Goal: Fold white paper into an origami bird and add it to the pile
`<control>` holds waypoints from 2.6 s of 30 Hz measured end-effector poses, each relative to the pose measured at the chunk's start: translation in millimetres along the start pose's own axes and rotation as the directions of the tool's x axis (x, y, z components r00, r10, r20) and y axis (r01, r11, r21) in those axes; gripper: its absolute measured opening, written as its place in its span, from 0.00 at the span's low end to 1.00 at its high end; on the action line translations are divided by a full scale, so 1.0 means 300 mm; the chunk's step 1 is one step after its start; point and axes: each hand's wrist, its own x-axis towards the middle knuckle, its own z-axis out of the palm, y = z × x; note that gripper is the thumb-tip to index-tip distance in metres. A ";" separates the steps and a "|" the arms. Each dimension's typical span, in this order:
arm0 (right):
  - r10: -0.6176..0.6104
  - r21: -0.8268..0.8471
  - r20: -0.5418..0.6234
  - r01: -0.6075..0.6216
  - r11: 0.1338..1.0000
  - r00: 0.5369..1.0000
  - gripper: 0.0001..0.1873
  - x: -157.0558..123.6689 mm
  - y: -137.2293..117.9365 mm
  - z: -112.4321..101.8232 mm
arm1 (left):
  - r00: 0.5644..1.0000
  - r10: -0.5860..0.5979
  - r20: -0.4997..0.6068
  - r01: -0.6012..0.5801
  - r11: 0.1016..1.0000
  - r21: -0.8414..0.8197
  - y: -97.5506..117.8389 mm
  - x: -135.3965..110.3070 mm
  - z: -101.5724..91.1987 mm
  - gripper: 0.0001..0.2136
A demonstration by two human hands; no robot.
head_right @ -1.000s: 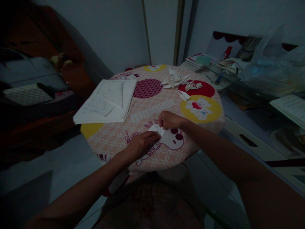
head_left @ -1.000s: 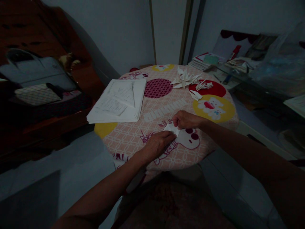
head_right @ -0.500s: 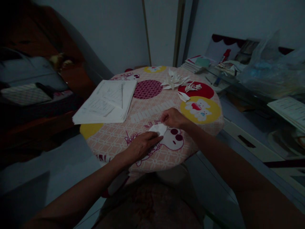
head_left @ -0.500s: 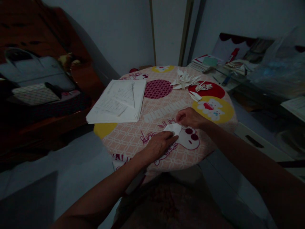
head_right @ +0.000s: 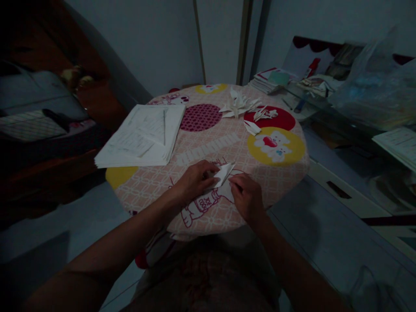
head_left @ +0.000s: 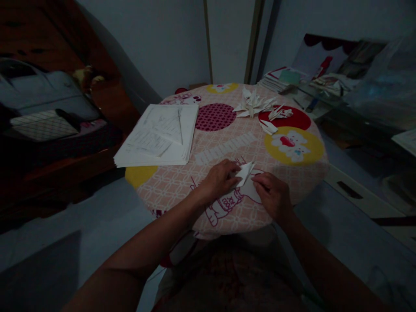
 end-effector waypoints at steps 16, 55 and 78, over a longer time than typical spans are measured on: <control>0.576 0.395 0.225 -0.614 0.684 0.786 0.06 0.041 -0.124 0.077 | 0.895 -0.319 0.313 0.447 0.612 -0.653 -0.025 0.054 0.019 0.15; 0.635 0.525 0.275 -0.666 0.530 0.722 0.07 0.053 -0.135 0.110 | 0.884 -0.361 0.297 0.455 0.520 -0.723 -0.017 0.035 0.036 0.16; 0.639 0.482 0.182 -0.634 0.605 0.747 0.09 0.042 -0.125 0.128 | 0.911 -0.330 0.248 0.406 0.607 -0.684 0.003 0.039 0.037 0.16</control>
